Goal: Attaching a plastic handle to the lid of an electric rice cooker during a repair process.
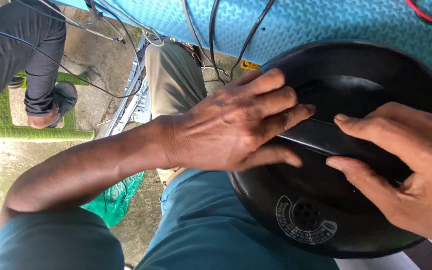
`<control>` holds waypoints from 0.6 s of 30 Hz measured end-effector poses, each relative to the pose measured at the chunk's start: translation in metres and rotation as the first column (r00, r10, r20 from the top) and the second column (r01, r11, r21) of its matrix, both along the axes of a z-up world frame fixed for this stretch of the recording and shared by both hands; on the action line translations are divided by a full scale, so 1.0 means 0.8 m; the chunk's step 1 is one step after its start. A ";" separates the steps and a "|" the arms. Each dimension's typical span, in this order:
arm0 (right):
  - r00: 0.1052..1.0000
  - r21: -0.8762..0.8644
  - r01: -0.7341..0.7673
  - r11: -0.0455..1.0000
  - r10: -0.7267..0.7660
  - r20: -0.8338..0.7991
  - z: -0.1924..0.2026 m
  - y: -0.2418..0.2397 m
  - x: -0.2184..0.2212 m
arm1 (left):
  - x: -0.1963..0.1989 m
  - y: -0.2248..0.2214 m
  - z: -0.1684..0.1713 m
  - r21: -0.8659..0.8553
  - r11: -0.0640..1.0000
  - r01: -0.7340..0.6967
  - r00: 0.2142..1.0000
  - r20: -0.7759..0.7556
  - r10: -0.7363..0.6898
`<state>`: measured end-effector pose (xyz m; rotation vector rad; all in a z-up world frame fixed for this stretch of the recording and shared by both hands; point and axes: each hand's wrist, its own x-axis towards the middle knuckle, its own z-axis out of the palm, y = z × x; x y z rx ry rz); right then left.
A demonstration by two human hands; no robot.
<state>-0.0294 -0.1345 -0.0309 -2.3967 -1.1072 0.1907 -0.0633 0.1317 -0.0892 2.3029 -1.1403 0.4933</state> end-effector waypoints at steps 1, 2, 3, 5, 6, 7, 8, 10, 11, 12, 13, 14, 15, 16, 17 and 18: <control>1.000 0.000 0.000 1.000 0.000 0.000 -0.001 0.000 0.000 | 0.005 -0.001 0.003 0.000 1.000 0.000 1.000 0.000 0.000; 0.999 0.028 0.011 1.000 -0.010 -0.034 -0.002 -0.001 0.000 | 0.009 -0.002 0.005 -0.101 0.991 0.090 0.992 -0.076 -0.098; 0.997 0.055 0.023 0.998 -0.019 -0.068 -0.003 -0.001 0.000 | 0.014 -0.003 0.008 -0.207 0.964 0.169 0.970 -0.140 -0.201; 0.998 0.049 0.022 0.999 -0.019 -0.065 -0.004 -0.003 -0.001 | 0.015 -0.006 -0.003 -0.206 0.965 0.165 0.954 -0.215 -0.209; 0.998 0.041 0.033 0.999 -0.031 -0.058 -0.003 -0.004 -0.002 | 0.019 -0.008 -0.007 -0.207 0.963 0.172 0.931 -0.285 -0.228; 0.998 0.042 0.037 0.998 -0.035 -0.056 -0.003 -0.004 0.000 | 0.021 -0.007 -0.006 -0.206 0.963 0.177 0.931 -0.283 -0.232; 0.999 0.040 0.014 0.999 -0.013 -0.029 -0.003 -0.005 0.000 | 0.021 -0.009 -0.006 -0.198 0.965 0.170 0.921 -0.317 -0.227; 1.000 0.037 -0.004 0.999 0.004 -0.006 -0.002 -0.007 0.001 | 0.021 -0.009 -0.003 -0.191 0.967 0.169 0.908 -0.352 -0.228; 0.997 -0.013 -0.058 0.998 0.058 0.048 0.001 -0.006 0.002 | 0.022 -0.008 -0.001 -0.201 0.965 0.168 0.894 -0.382 -0.235; 0.988 -0.062 -0.111 0.992 0.117 0.100 0.004 -0.005 0.004 | 0.023 -0.007 0.002 -0.208 0.964 0.164 0.879 -0.412 -0.239; 0.989 -0.060 -0.109 0.992 0.114 0.098 0.004 -0.007 0.004 | 0.023 -0.009 0.002 -0.206 0.964 0.166 0.878 -0.414 -0.240; 0.997 -0.023 -0.073 0.997 0.074 0.031 0.003 -0.008 0.006 | 0.025 -0.009 0.003 -0.223 0.962 0.158 0.866 -0.438 -0.243; 0.999 0.012 -0.036 0.999 0.036 -0.038 0.003 -0.009 0.007 | 0.027 -0.010 0.005 -0.238 0.960 0.149 0.853 -0.461 -0.247; 0.999 0.015 -0.027 1.000 0.028 -0.041 0.006 -0.007 0.008 | 0.027 -0.010 0.009 -0.236 0.959 0.156 0.849 -0.465 -0.253; 0.998 0.005 -0.037 0.999 0.038 -0.051 0.009 -0.006 0.010 | 0.028 -0.010 0.013 -0.233 0.959 0.158 0.842 -0.476 -0.254; 0.998 -0.006 -0.045 0.999 0.045 -0.048 0.013 -0.005 0.014 | 0.032 -0.011 0.017 -0.229 0.959 0.165 0.840 -0.477 -0.258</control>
